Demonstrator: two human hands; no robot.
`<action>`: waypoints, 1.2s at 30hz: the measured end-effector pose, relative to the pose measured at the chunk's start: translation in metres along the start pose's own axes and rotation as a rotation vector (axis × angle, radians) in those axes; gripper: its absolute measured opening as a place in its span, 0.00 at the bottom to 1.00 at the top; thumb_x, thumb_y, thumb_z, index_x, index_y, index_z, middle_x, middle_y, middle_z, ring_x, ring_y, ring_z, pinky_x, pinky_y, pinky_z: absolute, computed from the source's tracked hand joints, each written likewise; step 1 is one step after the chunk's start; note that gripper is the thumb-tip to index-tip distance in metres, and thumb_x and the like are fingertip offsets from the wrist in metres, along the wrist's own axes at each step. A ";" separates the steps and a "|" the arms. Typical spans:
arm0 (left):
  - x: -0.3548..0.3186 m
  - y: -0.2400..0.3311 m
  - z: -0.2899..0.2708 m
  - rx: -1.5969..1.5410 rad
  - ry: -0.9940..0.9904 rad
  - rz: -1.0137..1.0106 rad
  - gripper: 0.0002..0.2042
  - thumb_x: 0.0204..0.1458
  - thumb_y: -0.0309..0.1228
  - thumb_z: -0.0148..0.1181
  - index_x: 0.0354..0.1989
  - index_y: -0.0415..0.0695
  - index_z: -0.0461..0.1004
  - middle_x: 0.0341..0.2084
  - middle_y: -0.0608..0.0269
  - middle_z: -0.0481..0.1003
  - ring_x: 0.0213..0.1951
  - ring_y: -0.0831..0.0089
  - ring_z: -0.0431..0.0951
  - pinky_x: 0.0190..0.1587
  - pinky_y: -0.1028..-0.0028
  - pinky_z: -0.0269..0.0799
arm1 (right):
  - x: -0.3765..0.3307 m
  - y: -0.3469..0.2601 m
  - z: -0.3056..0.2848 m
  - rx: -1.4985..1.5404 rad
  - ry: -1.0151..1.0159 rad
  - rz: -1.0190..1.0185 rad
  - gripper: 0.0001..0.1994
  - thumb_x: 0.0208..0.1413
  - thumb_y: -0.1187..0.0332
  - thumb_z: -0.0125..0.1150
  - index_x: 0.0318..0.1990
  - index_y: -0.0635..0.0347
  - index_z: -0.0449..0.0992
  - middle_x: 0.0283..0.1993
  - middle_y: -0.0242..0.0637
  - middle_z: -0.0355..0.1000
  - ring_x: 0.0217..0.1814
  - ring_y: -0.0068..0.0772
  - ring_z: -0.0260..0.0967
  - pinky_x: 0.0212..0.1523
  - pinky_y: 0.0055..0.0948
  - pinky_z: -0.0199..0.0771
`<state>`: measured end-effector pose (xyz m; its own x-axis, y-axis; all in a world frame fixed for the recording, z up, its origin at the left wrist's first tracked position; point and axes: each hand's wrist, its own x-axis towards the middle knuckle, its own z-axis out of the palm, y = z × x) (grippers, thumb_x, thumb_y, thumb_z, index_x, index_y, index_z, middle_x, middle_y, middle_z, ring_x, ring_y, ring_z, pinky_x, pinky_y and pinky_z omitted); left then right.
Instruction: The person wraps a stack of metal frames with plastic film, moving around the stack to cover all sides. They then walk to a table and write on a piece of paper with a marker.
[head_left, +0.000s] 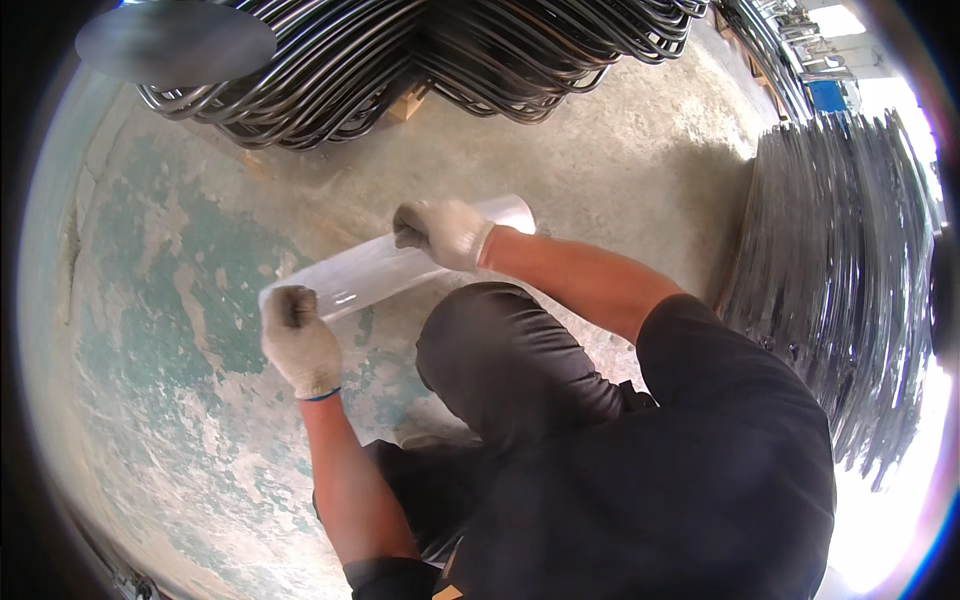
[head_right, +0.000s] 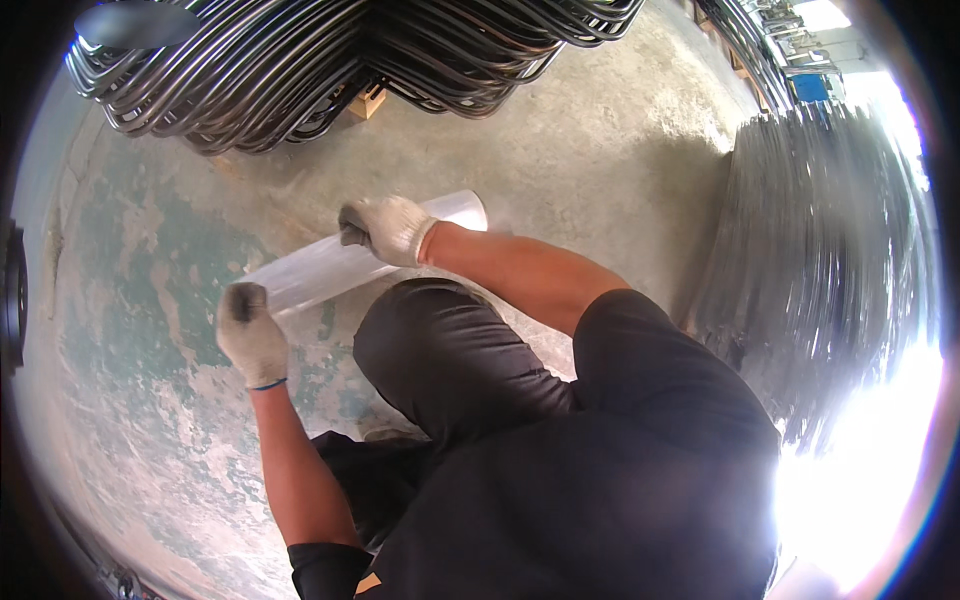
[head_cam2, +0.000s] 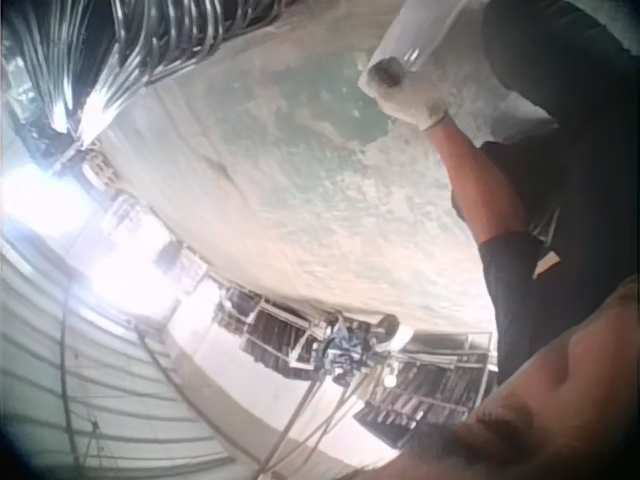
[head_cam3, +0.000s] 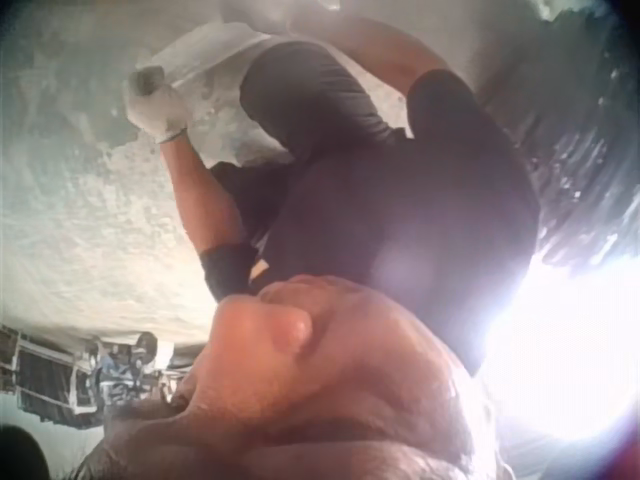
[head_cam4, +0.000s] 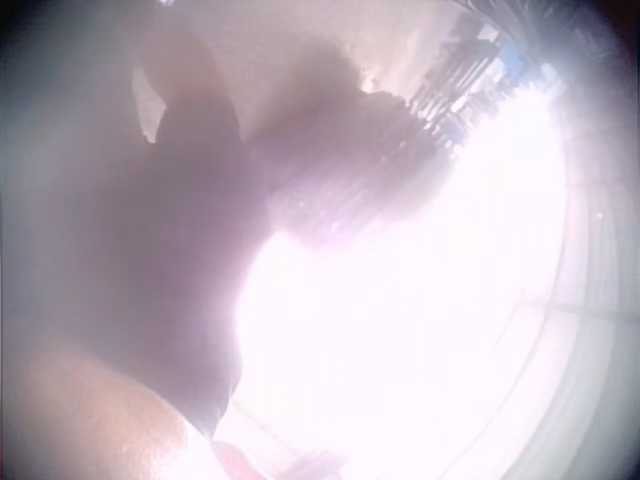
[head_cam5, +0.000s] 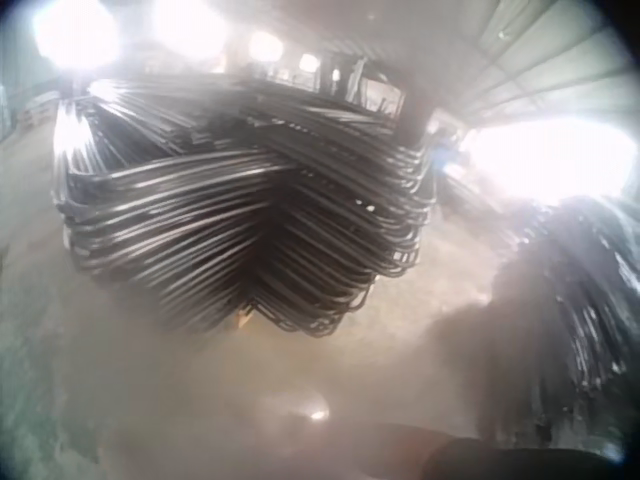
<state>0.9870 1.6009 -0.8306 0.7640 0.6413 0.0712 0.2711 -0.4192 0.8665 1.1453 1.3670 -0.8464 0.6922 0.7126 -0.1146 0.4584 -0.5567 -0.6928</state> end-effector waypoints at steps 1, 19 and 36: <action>0.003 0.010 -0.008 -0.008 0.020 0.002 0.02 0.59 0.21 0.66 0.38 0.39 0.80 0.32 0.56 0.79 0.37 0.63 0.81 0.44 0.67 0.77 | 0.002 -0.007 -0.005 0.051 -0.022 -0.003 0.11 0.65 0.61 0.67 0.47 0.58 0.81 0.42 0.50 0.84 0.46 0.60 0.82 0.47 0.50 0.80; -0.015 -0.029 -0.010 0.283 -0.074 -0.051 0.05 0.58 0.28 0.65 0.36 0.40 0.80 0.35 0.48 0.81 0.40 0.47 0.83 0.45 0.57 0.77 | 0.003 0.073 0.020 -0.305 -0.631 0.064 0.13 0.64 0.61 0.65 0.53 0.51 0.84 0.49 0.48 0.83 0.55 0.58 0.80 0.54 0.53 0.76; -0.001 -0.030 -0.002 0.181 -0.048 -0.101 0.05 0.59 0.26 0.65 0.38 0.35 0.81 0.34 0.47 0.84 0.37 0.58 0.84 0.44 0.64 0.78 | -0.009 0.028 -0.008 -0.277 -0.402 0.220 0.18 0.67 0.49 0.63 0.54 0.49 0.85 0.53 0.45 0.84 0.59 0.53 0.81 0.57 0.50 0.79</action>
<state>0.9770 1.6142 -0.8559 0.7534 0.6564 -0.0392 0.4453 -0.4654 0.7649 1.1564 1.3418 -0.8596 0.5456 0.6434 -0.5370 0.4940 -0.7645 -0.4141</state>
